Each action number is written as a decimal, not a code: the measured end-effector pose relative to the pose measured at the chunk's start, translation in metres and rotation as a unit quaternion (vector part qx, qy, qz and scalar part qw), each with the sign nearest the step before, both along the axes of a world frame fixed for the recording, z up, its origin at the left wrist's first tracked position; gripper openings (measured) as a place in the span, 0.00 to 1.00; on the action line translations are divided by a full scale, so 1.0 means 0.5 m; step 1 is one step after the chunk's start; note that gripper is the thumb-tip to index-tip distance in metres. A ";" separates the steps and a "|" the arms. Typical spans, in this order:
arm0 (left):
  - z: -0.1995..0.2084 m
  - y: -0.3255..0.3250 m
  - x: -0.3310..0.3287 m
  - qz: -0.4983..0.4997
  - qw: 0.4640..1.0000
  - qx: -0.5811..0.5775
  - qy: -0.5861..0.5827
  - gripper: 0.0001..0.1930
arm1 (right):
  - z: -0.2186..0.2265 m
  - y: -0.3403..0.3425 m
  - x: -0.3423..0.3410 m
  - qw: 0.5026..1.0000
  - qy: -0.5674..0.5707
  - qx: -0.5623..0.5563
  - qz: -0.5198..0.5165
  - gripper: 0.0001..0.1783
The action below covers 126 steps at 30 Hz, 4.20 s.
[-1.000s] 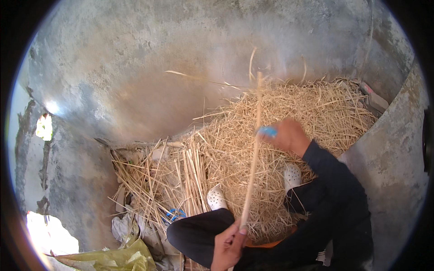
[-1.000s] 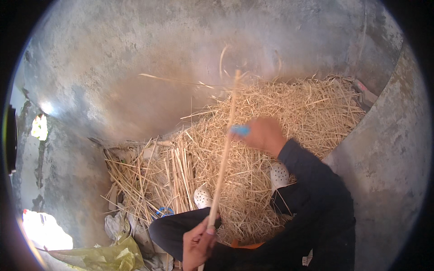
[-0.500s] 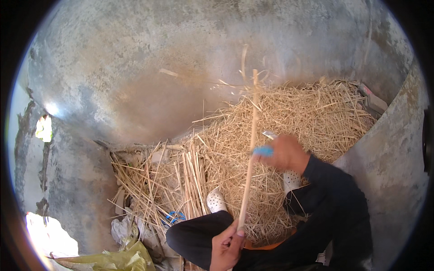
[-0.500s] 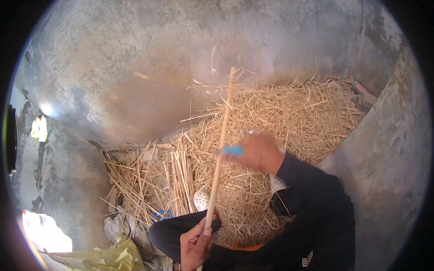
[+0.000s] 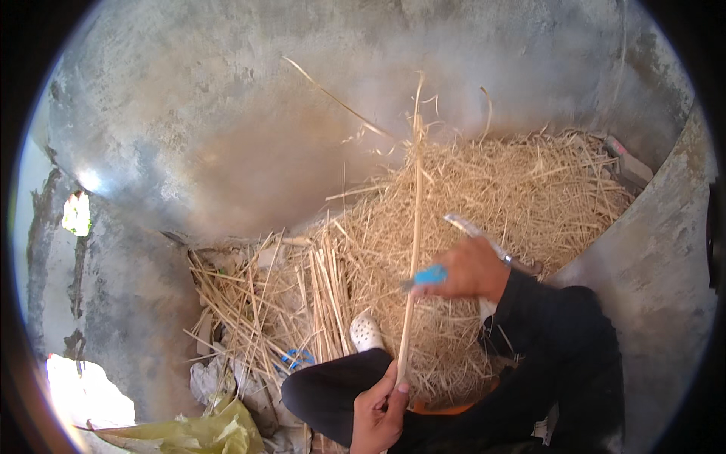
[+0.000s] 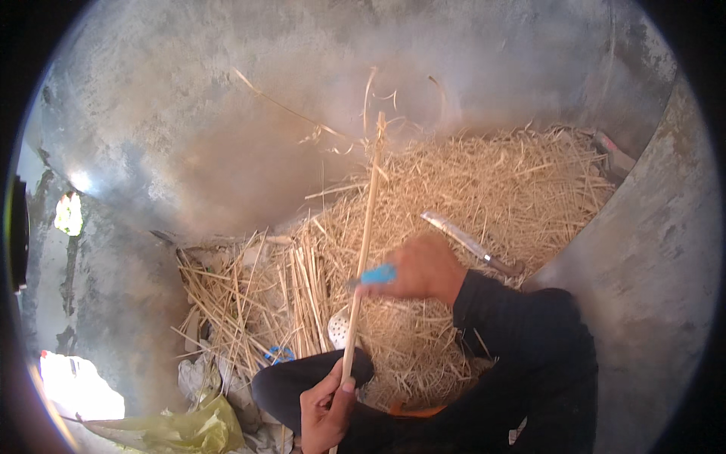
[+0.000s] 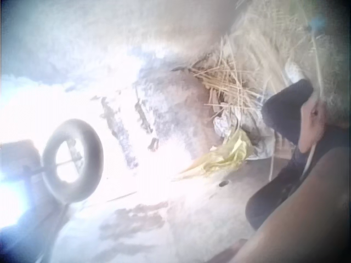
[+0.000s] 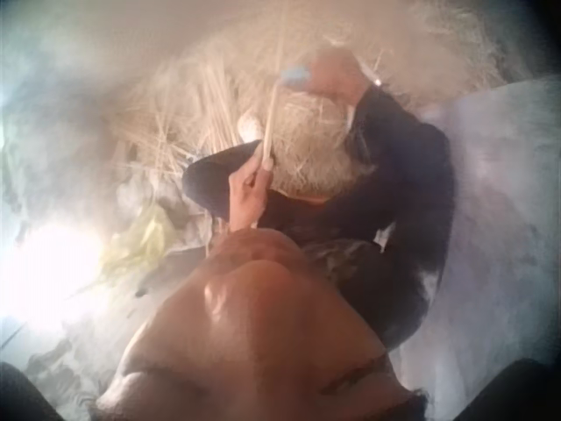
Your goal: The person sits on a floor covered with straw and uses a knife to peel the outer layer off a long, thin wooden stick. They hold the stick with their left hand and scrape it with the knife in their right hand, rotating the stick to remove the bark along its length.
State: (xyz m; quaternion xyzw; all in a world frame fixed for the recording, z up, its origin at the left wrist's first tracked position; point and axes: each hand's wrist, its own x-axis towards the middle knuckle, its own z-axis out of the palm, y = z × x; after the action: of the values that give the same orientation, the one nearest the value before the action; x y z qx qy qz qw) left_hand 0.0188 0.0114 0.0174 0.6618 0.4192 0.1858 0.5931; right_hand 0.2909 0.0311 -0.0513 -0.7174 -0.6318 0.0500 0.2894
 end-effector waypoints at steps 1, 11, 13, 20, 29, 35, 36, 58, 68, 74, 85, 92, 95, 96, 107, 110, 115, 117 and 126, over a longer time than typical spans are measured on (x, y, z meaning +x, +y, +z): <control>-0.013 -0.001 -0.003 -0.001 1.000 0.011 0.012 0.20 | 0.002 0.003 0.012 1.000 -0.010 -0.001 -0.019 0.47; -0.007 -0.018 0.012 -0.035 0.999 0.014 -0.007 0.21 | -0.008 0.034 0.144 0.989 -0.024 0.018 -0.146 0.46; -0.005 -0.021 0.015 -0.030 0.999 0.016 0.001 0.20 | 0.003 0.031 0.146 0.991 -0.020 -0.002 -0.133 0.46; 0.025 -0.035 0.010 -0.153 0.981 -0.024 0.121 0.16 | -0.009 0.034 0.274 0.945 0.029 -0.083 -0.315 0.43; -0.023 0.015 0.014 0.015 0.999 -0.046 -0.017 0.20 | 0.019 -0.013 0.126 0.987 0.039 -0.051 -0.150 0.47; 0.008 0.024 0.022 0.007 0.998 0.034 0.059 0.20 | 0.044 -0.025 -0.019 0.997 0.004 -0.068 0.023 0.48; 0.002 0.020 0.021 0.000 0.997 0.056 0.060 0.20 | 0.035 -0.015 0.007 0.999 0.011 -0.052 -0.013 0.48; 0.005 0.023 0.030 -0.083 0.949 0.275 0.129 0.18 | 0.011 0.007 0.016 1.000 -0.009 -0.018 0.014 0.49; 0.005 -0.027 0.033 -0.094 0.959 0.262 0.058 0.14 | -0.052 0.046 0.230 0.967 0.010 -0.093 -0.238 0.42; -0.003 0.024 0.018 -0.045 0.961 0.254 0.099 0.14 | -0.009 0.009 -0.021 0.997 -0.018 -0.073 0.032 0.43; 0.033 0.004 0.009 -0.074 0.957 0.258 0.109 0.12 | -0.044 0.023 0.023 1.000 0.018 -0.021 0.002 0.47; 0.026 -0.001 0.014 -0.066 0.948 0.303 0.078 0.12 | -0.013 0.022 0.060 0.998 0.000 -0.019 -0.058 0.47; 0.037 0.000 0.022 -0.064 0.955 0.274 0.094 0.12 | -0.006 0.010 0.044 0.996 0.040 -0.054 -0.059 0.47; 0.036 0.000 0.021 -0.058 0.956 0.273 0.096 0.12 | -0.003 0.002 0.020 0.998 0.024 -0.050 -0.036 0.46; 0.000 -0.012 0.018 -0.065 0.954 0.287 0.062 0.10 | -0.041 0.040 0.128 0.990 0.040 -0.050 -0.124 0.46; 0.013 -0.002 0.021 -0.069 0.956 0.273 0.087 0.10 | -0.055 0.012 0.041 0.999 0.007 0.007 -0.041 0.46; 0.003 -0.015 0.010 -0.053 0.962 0.264 0.050 0.09 | -0.034 0.039 0.072 0.992 0.060 -0.043 -0.105 0.46; -0.010 -0.028 -0.001 -0.066 0.960 0.269 0.043 0.09 | -0.068 0.057 0.187 0.980 0.001 -0.059 -0.189 0.47; -0.034 -0.032 0.018 -0.128 0.958 0.248 0.066 0.16 | -0.070 0.046 0.279 0.944 -0.021 -0.079 -0.319 0.46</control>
State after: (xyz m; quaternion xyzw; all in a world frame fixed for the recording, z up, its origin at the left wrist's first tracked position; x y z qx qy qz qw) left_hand 0.0279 -0.0044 0.0002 0.8469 0.3098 0.1624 0.4006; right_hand 0.4302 0.0541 -0.0863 -0.9029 -0.3696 -0.0109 0.2193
